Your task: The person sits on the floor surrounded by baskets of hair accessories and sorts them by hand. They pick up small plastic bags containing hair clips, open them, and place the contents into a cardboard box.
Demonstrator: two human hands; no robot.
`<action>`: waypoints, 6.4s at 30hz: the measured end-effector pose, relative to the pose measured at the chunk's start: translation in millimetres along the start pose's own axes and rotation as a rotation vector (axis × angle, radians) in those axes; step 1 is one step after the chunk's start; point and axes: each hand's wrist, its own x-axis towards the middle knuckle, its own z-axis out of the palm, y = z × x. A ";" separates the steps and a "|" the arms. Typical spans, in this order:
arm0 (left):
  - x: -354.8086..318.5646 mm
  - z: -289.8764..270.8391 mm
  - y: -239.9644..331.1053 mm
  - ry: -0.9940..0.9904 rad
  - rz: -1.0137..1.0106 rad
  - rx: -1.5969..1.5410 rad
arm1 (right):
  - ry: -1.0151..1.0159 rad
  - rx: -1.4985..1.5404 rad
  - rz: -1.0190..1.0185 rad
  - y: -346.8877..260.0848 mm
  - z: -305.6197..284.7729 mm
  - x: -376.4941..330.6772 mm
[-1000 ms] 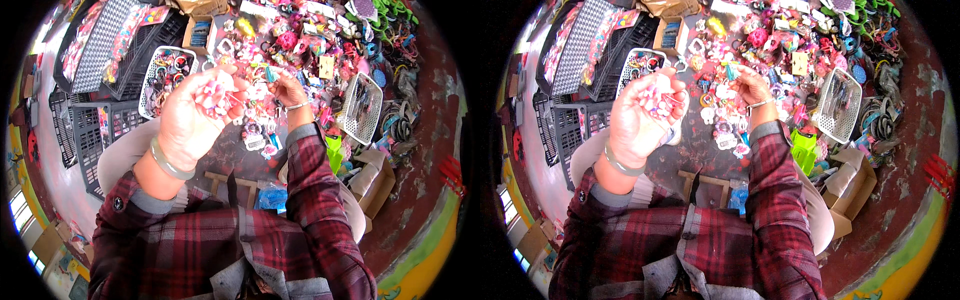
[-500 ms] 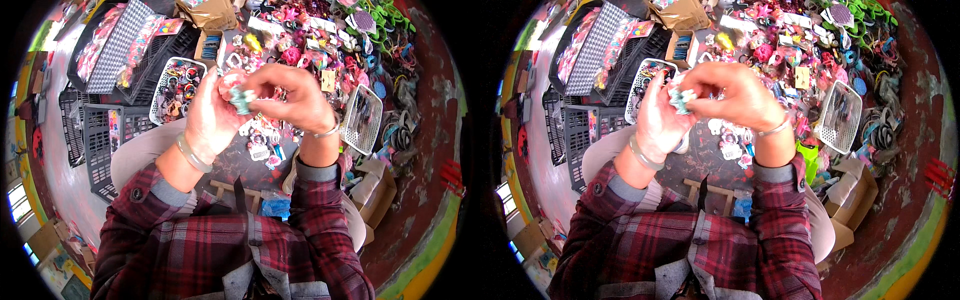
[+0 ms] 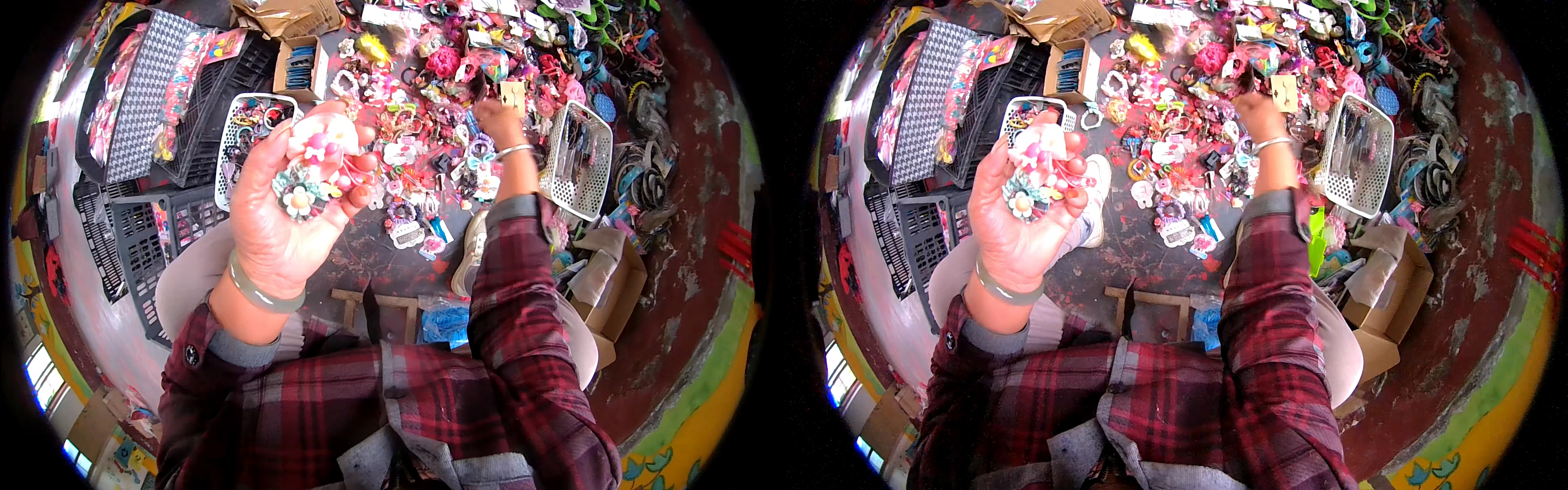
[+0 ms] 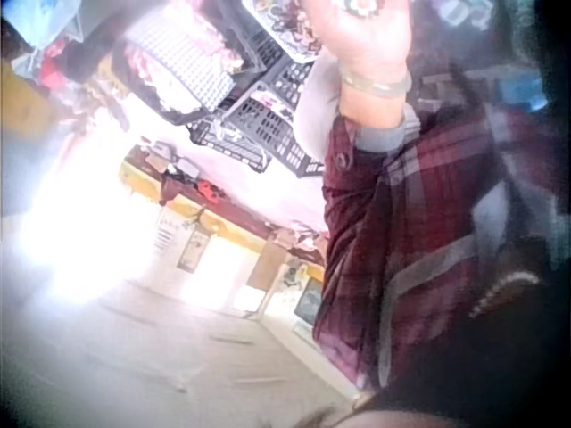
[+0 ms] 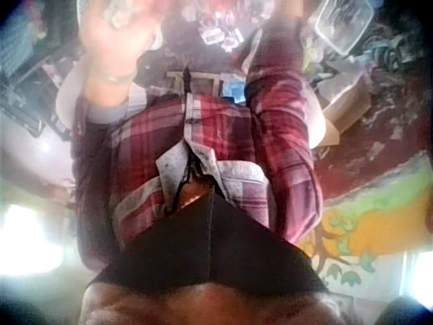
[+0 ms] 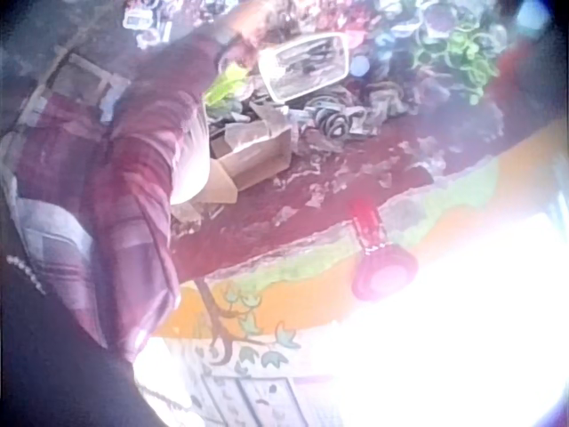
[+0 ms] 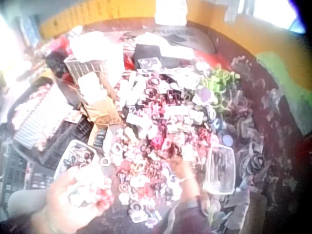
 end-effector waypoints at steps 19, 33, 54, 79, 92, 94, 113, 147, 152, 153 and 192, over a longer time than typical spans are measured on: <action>4.0 -8.8 1.7 0.119 -0.052 0.038 | 0.198 0.293 0.320 100.0 120.8 -9.4; 4.6 -14.3 -2.3 0.101 -0.071 0.034 | 0.269 -0.238 0.478 25.0 104.7 -29.9; -2.0 -2.7 -19.8 0.110 0.020 0.190 | -0.410 1.152 -0.030 -145.9 -32.1 -70.1; -47.4 65.7 -66.2 -0.451 -0.008 0.746 | -0.036 0.740 -0.103 -243.2 -145.5 -256.7; -20.5 67.1 -71.9 -0.441 -0.057 0.651 | -0.100 0.865 -0.002 -240.3 -141.3 -237.6; -21.2 68.1 -72.5 -0.430 -0.054 0.669 | -0.077 0.942 -0.013 -239.1 -142.0 -237.9; -22.1 65.7 -74.6 -0.460 -0.101 0.612 | -0.147 0.865 -0.005 -236.3 -135.0 -234.6; -15.3 63.2 -98.2 -0.363 -0.401 0.289 | 0.678 0.305 -0.021 -111.3 -262.9 -331.8; -14.7 56.3 -99.8 -0.389 -0.361 0.249 | 0.749 0.305 0.505 15.5 -305.8 -400.5; -7.6 50.0 -100.9 -0.399 -0.377 0.246 | 0.758 0.369 0.550 23.2 -295.7 -408.3; 120.0 -171.1 -279.4 -1.106 -0.127 2.259 | 0.110 0.072 0.104 -113.0 -214.9 -338.9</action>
